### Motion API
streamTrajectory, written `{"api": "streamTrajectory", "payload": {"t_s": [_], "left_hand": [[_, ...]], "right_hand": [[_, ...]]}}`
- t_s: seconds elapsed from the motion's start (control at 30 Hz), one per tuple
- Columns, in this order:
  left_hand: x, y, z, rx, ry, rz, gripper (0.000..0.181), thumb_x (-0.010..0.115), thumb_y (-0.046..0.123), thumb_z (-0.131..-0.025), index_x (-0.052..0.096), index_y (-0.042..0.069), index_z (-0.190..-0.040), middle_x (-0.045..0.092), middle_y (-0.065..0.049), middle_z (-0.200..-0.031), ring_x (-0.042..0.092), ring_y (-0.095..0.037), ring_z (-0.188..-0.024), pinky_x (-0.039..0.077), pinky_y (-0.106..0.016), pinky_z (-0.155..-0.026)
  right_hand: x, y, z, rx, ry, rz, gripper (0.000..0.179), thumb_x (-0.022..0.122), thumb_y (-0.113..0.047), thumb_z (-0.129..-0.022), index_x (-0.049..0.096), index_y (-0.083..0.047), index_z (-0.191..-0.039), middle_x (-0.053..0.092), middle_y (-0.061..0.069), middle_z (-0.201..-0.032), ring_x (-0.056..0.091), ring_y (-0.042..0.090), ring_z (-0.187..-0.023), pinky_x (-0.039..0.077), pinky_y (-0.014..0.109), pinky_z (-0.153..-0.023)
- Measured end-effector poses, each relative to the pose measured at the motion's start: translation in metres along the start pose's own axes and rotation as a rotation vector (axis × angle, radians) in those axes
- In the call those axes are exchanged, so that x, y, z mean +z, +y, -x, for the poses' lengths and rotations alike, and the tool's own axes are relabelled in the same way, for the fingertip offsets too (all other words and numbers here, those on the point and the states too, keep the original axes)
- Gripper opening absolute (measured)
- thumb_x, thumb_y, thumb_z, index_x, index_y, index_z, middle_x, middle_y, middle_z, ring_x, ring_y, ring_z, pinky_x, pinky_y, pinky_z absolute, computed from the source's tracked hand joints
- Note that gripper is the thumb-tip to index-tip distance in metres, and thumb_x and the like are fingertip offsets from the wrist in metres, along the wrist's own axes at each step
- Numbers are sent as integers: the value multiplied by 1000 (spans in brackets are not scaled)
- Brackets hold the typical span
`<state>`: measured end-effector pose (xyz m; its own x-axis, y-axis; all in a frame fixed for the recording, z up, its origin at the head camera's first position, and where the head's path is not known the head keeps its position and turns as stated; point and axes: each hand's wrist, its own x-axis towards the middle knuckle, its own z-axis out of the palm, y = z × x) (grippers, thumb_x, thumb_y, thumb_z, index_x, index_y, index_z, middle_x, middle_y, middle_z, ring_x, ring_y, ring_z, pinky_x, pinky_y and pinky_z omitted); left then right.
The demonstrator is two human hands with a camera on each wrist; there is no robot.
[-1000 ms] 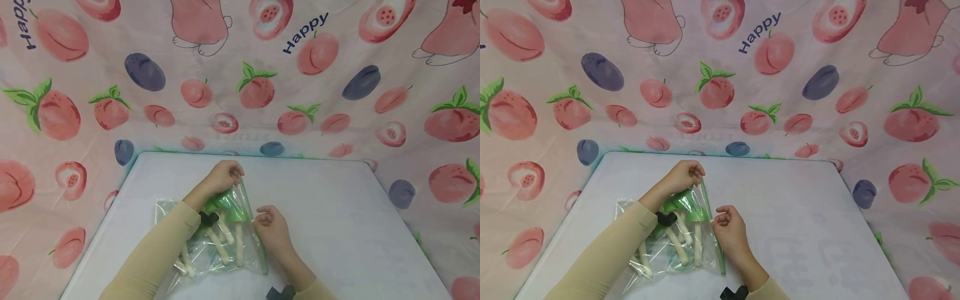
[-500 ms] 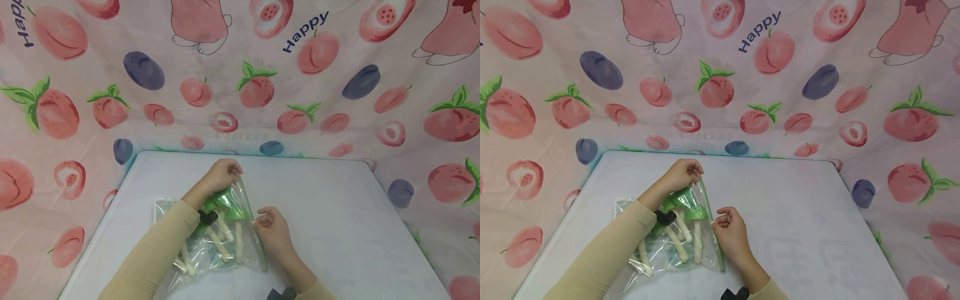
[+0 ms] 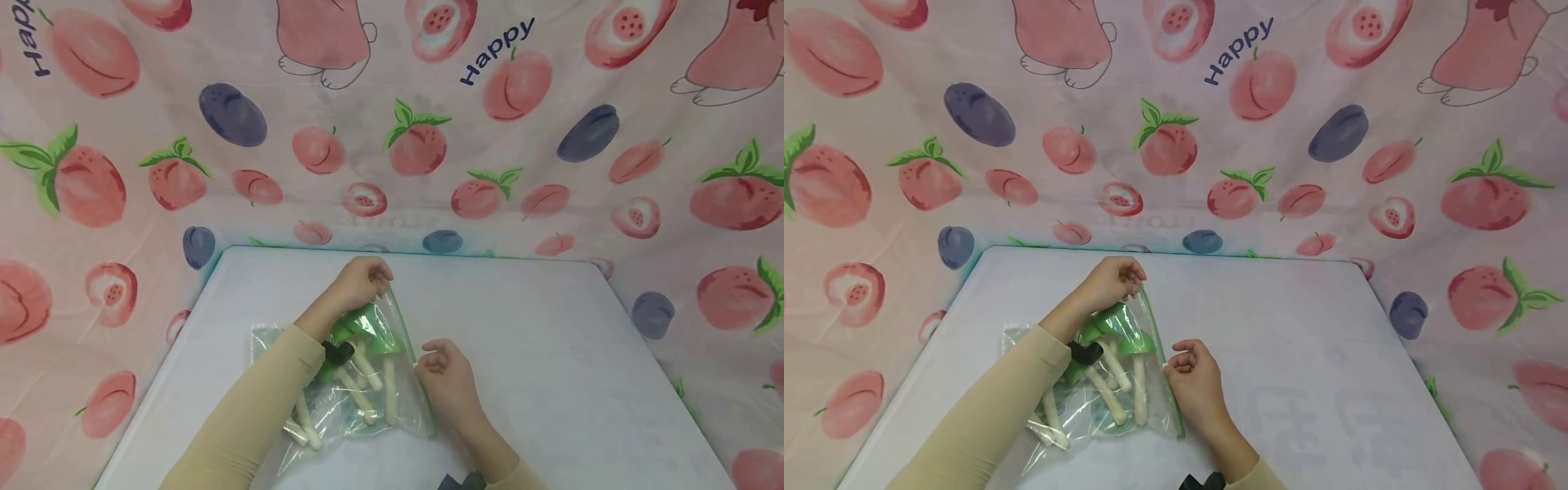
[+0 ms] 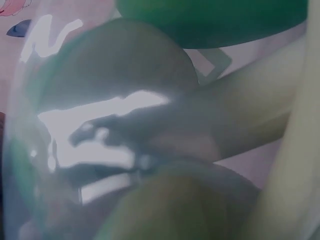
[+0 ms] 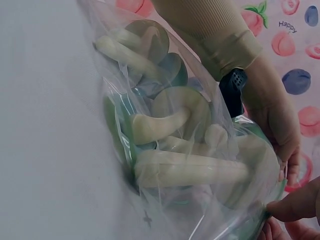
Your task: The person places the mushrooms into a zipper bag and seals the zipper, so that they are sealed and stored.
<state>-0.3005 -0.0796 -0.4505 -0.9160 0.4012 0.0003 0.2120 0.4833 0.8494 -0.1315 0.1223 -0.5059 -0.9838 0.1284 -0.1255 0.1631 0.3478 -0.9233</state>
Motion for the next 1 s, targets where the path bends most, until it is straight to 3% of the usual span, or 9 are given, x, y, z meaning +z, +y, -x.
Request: {"api": "streamTrajectory", "payload": {"t_s": [0.5, 1.0], "left_hand": [[-6, 7, 4, -30, 5, 26, 24, 60, -11, -96, 72, 3, -110, 70, -13, -99, 72, -24, -85, 63, -32, -72], [-7, -1, 1, -15, 23, 30, 23, 60, -10, -96, 72, 3, -110, 71, -14, -100, 73, -27, -85, 62, -31, -69]], "right_hand": [[-3, 2, 3, -1, -4, 5, 39, 72, -3, -92, 63, -3, -130, 73, 9, -95, 68, 19, -81, 58, 27, -70], [-6, 5, 8, 13, 0, 42, 38, 74, -5, -93, 64, -5, -130, 74, 7, -96, 69, 18, -82, 59, 28, -71]]}}
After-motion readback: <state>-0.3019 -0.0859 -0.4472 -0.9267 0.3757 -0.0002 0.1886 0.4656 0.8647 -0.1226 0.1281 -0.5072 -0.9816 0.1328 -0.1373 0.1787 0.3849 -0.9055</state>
